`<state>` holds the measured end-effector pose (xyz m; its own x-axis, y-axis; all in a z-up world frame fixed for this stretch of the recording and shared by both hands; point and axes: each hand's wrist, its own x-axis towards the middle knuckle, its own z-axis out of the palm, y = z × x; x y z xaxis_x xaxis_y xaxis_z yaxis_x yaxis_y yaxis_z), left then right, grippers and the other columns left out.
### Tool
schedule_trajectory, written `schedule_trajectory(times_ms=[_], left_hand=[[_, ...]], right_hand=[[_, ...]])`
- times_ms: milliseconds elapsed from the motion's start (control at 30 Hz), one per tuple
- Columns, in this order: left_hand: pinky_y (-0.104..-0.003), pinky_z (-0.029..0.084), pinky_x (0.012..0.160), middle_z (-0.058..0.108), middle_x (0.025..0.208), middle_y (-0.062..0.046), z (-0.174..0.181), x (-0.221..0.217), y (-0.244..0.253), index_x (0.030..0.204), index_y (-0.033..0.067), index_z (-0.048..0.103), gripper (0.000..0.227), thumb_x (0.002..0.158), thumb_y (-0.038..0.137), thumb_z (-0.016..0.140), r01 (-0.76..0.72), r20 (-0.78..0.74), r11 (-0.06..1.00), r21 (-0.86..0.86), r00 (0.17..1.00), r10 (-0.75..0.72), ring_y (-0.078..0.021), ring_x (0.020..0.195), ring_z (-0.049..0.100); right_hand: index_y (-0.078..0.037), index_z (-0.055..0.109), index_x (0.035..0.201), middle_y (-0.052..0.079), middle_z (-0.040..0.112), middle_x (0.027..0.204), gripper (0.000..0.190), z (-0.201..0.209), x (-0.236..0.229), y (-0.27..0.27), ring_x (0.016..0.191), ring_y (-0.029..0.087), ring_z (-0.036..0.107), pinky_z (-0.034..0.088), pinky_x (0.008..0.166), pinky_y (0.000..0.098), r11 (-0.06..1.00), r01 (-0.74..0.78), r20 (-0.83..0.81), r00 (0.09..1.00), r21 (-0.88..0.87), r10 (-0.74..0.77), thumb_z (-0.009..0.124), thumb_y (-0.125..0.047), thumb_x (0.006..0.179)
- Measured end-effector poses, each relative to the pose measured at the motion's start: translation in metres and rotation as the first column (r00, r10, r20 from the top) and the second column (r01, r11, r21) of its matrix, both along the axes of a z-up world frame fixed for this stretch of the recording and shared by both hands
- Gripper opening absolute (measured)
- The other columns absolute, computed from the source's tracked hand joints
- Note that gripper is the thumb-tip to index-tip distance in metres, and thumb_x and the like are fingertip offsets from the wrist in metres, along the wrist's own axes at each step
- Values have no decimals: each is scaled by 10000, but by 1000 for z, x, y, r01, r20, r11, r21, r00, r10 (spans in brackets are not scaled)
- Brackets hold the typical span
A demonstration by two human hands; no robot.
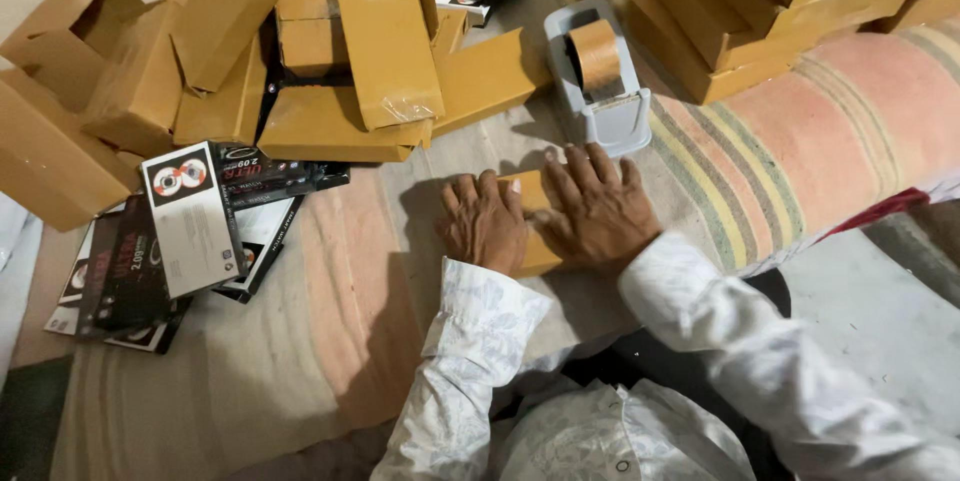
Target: The person sits on the floor and repeatedly packs small black product boxes into larger brown cardboard boxes. They fold the flaps, apply clear packing tape using a handheld dispenser, and set the sealed boxes aside. The process is repeated for several units.
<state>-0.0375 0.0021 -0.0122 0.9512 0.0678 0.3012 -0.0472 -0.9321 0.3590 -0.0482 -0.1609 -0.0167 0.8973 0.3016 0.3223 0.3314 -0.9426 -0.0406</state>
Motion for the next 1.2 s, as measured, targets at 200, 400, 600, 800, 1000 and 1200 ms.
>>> schedule_trajectory(times_ms=[200,400,600,800,1000,1200], left_hand=[[-614,412,931,554,1258,-154,5,3,-3,1147,111,612,359,1025,401,438,-13,-84,1000,-1,996,13,-366,1243,466],[-581,448,906,594,1182,-176,9,8,-3,1098,76,628,393,1057,412,428,5,-87,1000,25,996,-3,-380,1181,510],[-584,443,894,606,1165,-185,9,11,-8,1057,70,652,393,1036,398,436,-14,-78,998,57,997,18,-393,1163,514],[-570,451,930,642,1155,-173,7,16,0,1083,73,669,406,1065,399,427,-11,-66,997,77,998,16,-388,1165,539],[-635,373,945,665,1119,-196,-2,20,-2,1036,77,683,375,984,391,484,71,8,995,66,997,-72,-416,1126,554],[-527,411,1010,716,1107,-161,-15,46,12,1098,68,667,246,968,204,508,309,-64,951,32,950,-306,-365,1081,639]], right_hand=[[-57,598,1268,178,585,1246,563,17,2,45,1186,340,492,426,832,563,948,315,-99,946,48,-310,444,-533,1009],[-86,656,1083,161,620,1088,417,32,6,44,1052,361,524,425,749,552,960,278,-101,956,6,-276,517,-453,943],[-48,661,1014,178,647,997,439,10,13,44,996,351,555,436,770,569,956,284,21,958,76,-287,521,-464,1000],[-55,656,1044,137,664,1013,249,1,27,32,1066,332,585,455,808,517,955,287,33,956,73,-290,546,-274,1006],[-72,681,955,144,679,911,305,11,18,32,939,330,608,456,740,516,986,161,26,987,-32,-161,588,-352,876],[-53,653,980,138,715,921,231,1,43,28,898,324,676,483,826,444,995,-68,35,997,76,65,607,-264,899]])
